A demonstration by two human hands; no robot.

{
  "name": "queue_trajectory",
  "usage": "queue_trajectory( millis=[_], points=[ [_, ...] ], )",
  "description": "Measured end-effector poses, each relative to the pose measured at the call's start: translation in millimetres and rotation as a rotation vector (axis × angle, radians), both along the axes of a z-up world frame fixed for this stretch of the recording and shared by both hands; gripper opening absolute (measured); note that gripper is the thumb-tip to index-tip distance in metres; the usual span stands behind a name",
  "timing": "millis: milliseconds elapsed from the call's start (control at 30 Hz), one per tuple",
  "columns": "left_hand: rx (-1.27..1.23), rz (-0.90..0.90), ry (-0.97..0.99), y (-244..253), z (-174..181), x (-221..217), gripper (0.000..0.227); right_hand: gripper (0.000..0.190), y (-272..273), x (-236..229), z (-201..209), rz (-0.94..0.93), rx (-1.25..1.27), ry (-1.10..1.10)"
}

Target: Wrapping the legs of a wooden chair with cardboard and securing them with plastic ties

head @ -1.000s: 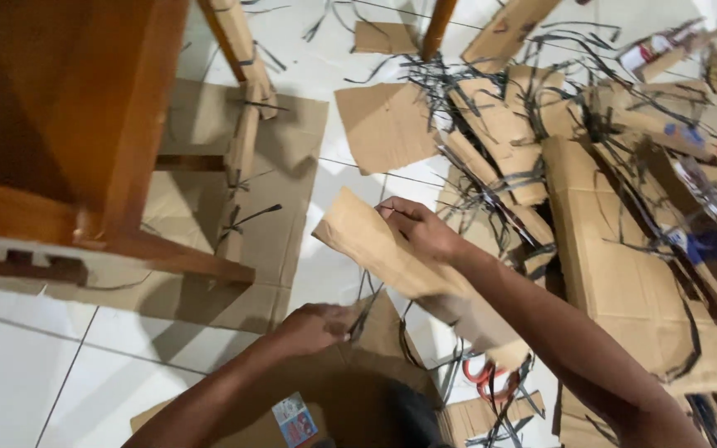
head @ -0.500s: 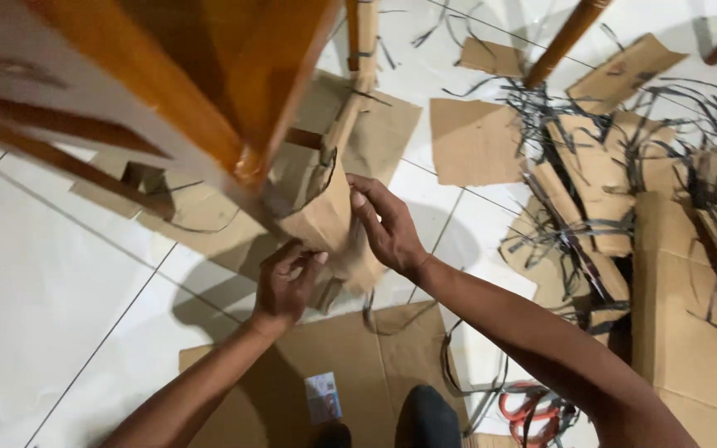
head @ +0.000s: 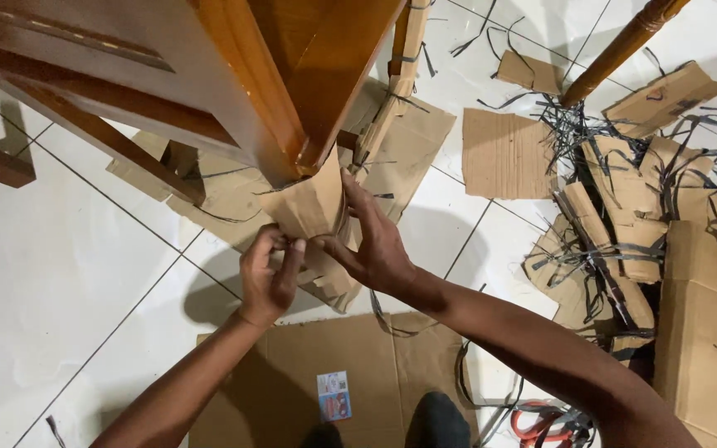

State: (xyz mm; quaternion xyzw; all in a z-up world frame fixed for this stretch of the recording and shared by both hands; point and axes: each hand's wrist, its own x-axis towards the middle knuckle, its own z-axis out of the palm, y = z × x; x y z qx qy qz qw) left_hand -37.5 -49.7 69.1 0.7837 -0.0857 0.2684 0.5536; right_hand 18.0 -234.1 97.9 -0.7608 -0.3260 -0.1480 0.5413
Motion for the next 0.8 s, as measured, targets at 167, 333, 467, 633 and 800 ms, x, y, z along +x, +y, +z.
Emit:
queue_trajectory(
  millis=[167, 333, 467, 633, 800],
  points=[
    [0.093, 0.022, -0.064, 10, 2, 0, 0.023, 0.094, 0, 1, -4, 0.007, 0.005, 0.027],
    [0.139, 0.048, -0.134, 10, 9, 0, 0.024, 0.091, 4, 5, -16, -0.001, -0.003, 0.015],
    [0.191, 0.075, -0.065, 13, 2, 1, 0.015, 0.092, 7, 8, -20, 0.003, -0.068, 0.059],
    [0.163, 0.102, -0.01, 13, -7, 10, 0.014, 0.096, 14, 12, -19, -0.001, -0.062, 0.12],
    [0.029, 0.155, 0.113, 11, -12, 13, 0.024, 0.104, 23, 8, -10, -0.122, -0.22, 0.165]
  ],
)
